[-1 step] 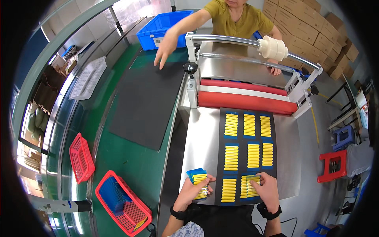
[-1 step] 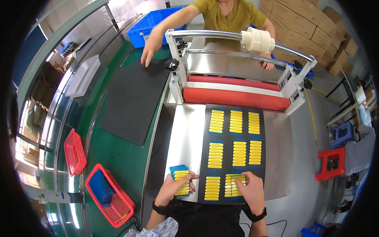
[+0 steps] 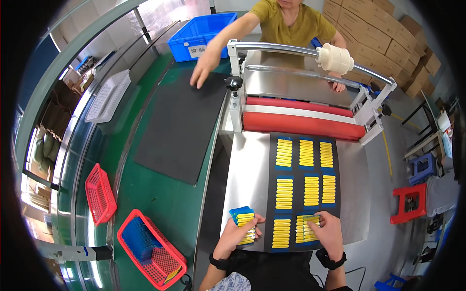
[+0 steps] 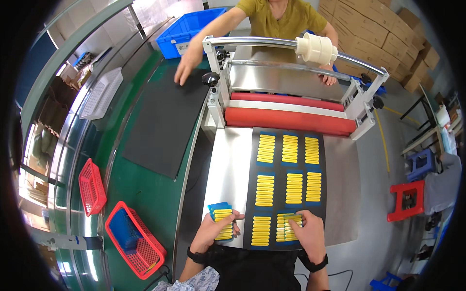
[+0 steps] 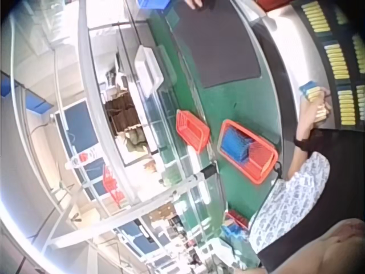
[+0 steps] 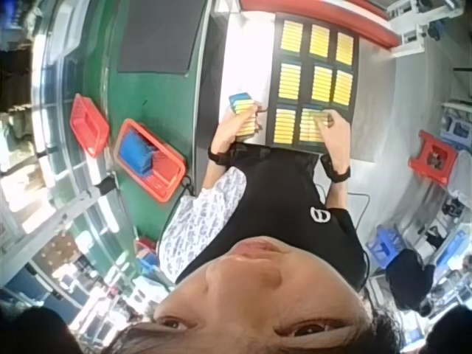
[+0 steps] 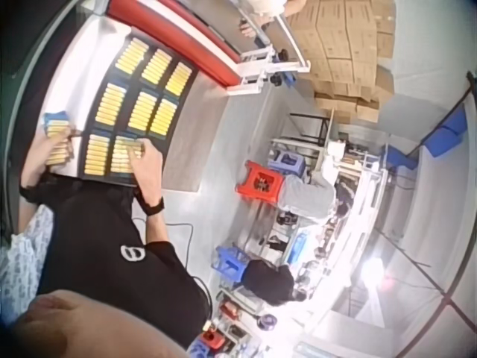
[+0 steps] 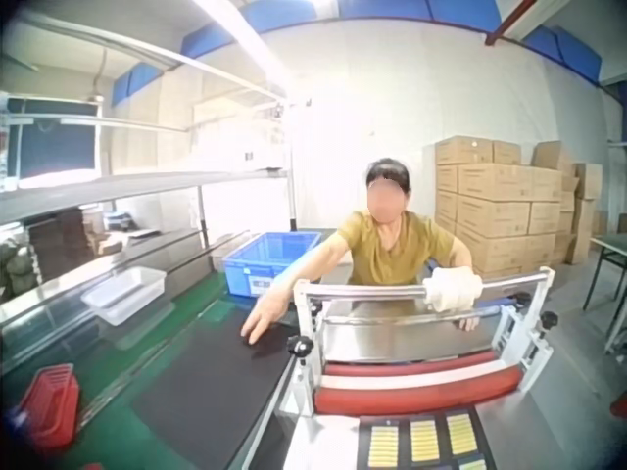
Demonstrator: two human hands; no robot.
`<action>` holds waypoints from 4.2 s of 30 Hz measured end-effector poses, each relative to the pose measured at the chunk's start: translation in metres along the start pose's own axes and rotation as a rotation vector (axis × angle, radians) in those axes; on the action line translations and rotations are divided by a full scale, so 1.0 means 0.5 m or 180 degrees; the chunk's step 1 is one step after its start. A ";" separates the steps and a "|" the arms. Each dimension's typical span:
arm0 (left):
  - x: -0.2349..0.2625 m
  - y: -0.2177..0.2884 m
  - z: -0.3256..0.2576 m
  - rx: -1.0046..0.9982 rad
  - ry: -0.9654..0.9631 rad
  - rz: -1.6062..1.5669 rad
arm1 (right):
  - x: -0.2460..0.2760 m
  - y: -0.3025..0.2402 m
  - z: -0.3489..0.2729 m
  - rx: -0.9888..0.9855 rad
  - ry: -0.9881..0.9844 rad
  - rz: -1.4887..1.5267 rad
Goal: The worker is aligning yellow magnetic strips onto black sheets and passing them through a manual rolling press machine.
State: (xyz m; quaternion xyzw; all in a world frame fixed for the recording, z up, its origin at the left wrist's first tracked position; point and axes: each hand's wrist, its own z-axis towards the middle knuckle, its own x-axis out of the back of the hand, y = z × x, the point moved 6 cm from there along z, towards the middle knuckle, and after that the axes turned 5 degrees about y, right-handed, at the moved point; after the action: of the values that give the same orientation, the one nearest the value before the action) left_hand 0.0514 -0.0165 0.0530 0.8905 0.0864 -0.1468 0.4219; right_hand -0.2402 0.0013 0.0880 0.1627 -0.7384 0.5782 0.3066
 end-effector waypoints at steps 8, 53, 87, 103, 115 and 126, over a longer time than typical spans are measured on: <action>-0.005 -0.007 0.005 -0.0004 0.0077 0.0029 | 0.011 0.002 0.012 -0.0009 -0.0149 0.0499; -0.152 -0.047 0.126 -0.0485 0.0291 0.0075 | 0.129 0.138 0.088 0.0153 0.0115 -0.0544; -0.233 -0.031 0.123 -0.1238 0.1245 0.3617 | 0.209 0.283 0.111 -0.0596 0.0815 0.0052; -0.271 -0.034 0.124 -0.1220 0.1357 0.3353 | 0.261 0.289 0.126 -0.0653 0.0807 0.0226; -0.232 -0.065 0.091 -0.1207 0.1318 0.3147 | 0.255 0.287 0.070 -0.0469 0.0979 0.0385; -0.268 0.005 0.149 -0.1323 0.1450 0.2944 | 0.257 0.255 0.162 -0.0121 0.1244 0.0229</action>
State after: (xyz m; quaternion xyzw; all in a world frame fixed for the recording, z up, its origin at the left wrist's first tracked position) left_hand -0.0883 -0.0802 0.0550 0.7429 -0.1973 0.2701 0.5798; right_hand -0.4351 -0.0260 0.0628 0.0150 -0.6809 0.5953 0.4263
